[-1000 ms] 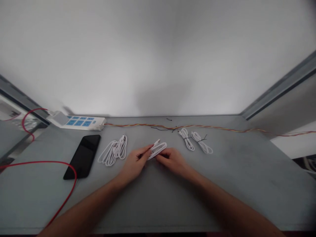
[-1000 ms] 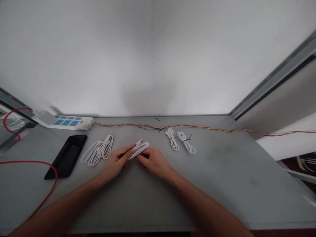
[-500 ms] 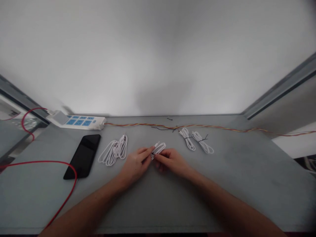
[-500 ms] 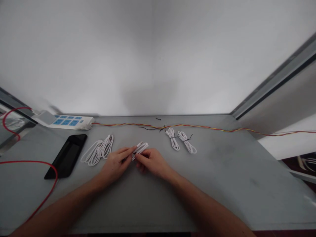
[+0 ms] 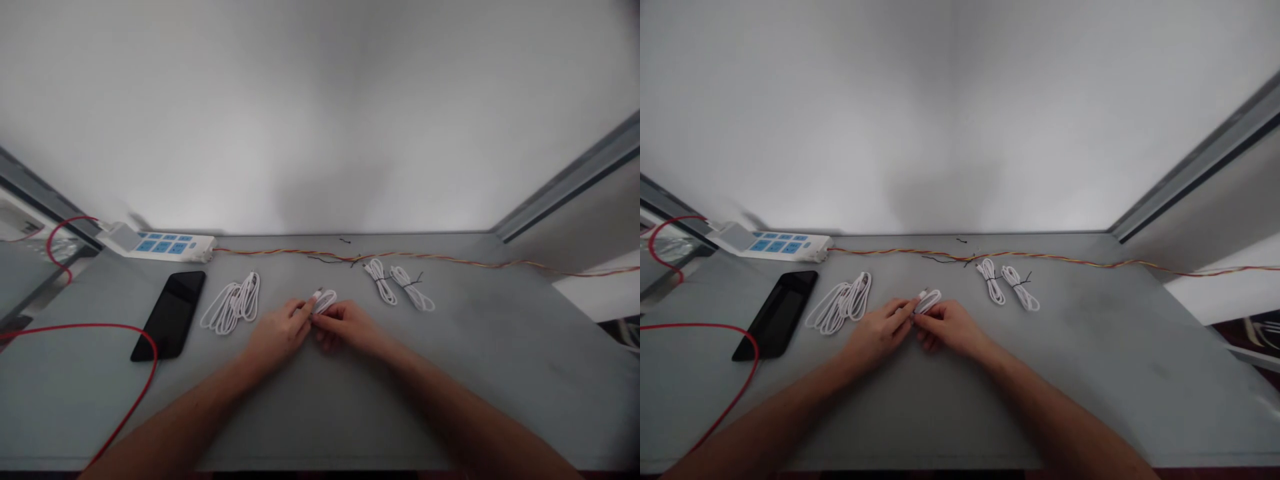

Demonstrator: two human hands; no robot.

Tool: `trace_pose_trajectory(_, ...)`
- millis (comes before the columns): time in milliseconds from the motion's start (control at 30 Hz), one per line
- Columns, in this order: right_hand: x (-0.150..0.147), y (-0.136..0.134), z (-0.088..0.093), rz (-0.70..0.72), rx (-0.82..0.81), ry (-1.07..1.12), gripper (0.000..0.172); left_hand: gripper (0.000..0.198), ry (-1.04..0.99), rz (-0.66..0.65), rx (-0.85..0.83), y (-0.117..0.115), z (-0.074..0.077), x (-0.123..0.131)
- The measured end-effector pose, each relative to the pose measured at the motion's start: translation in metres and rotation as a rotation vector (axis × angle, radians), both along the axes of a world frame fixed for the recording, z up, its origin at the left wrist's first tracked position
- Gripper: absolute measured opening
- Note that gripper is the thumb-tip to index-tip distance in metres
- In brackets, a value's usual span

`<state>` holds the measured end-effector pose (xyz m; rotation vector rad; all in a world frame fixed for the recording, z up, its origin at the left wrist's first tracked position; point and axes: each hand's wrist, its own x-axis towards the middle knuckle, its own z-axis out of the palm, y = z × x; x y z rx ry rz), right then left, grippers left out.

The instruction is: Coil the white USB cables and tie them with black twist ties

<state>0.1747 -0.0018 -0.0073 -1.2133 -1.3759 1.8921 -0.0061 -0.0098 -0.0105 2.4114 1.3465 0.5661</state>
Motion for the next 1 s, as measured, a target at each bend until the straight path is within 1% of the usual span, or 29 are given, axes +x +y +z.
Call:
trace_pose_trajectory(100, 0.002, 0.001, -0.001, 0.0, -0.029, -0.017, 0.043, 0.041, -0.022, 0.004, 0.0, -0.001, -0.001, 0.001)
trace_pose_trajectory(267, 0.006, 0.005, -0.002, -0.059, 0.007, -0.072, 0.039, 0.043, -0.096, -0.015, 0.005, -0.003, -0.003, 0.003)
trace_pose_trajectory(433, 0.01, 0.01, -0.004, -0.063, 0.047, 0.008, 0.04, 0.044, -0.129, 0.001, 0.014, -0.005, 0.002, 0.004)
trace_pose_trajectory(567, 0.017, 0.014, -0.003, -0.029, 0.003, 0.071, 0.038, 0.046, -0.118, -0.079, 0.016, -0.006, 0.008, -0.001)
trace_pose_trajectory(667, 0.022, 0.015, 0.002, 0.029, -0.035, 0.077, 0.035, 0.053, -0.054, -0.151, 0.026, -0.003, 0.011, -0.007)
trace_pose_trajectory(733, 0.024, 0.014, 0.006, 0.072, -0.057, 0.057, 0.032, 0.056, 0.0, -0.161, 0.105, 0.0, 0.012, -0.01)
trace_pose_trajectory(800, 0.025, 0.013, 0.009, 0.111, -0.064, 0.048, 0.031, 0.056, 0.051, -0.191, 0.247, 0.003, 0.013, -0.012)
trace_pose_trajectory(900, 0.026, 0.011, 0.009, 0.176, -0.051, 0.041, 0.029, 0.055, 0.113, -0.312, 0.481, 0.005, 0.016, -0.012)
trace_pose_trajectory(933, 0.026, 0.011, 0.008, 0.196, -0.044, 0.037, 0.028, 0.053, 0.128, -0.357, 0.531, 0.005, 0.017, -0.012)
trace_pose_trajectory(1000, 0.026, 0.011, 0.005, 0.22, -0.03, 0.019, 0.026, 0.044, 0.143, -0.414, 0.577, 0.004, 0.019, -0.012)
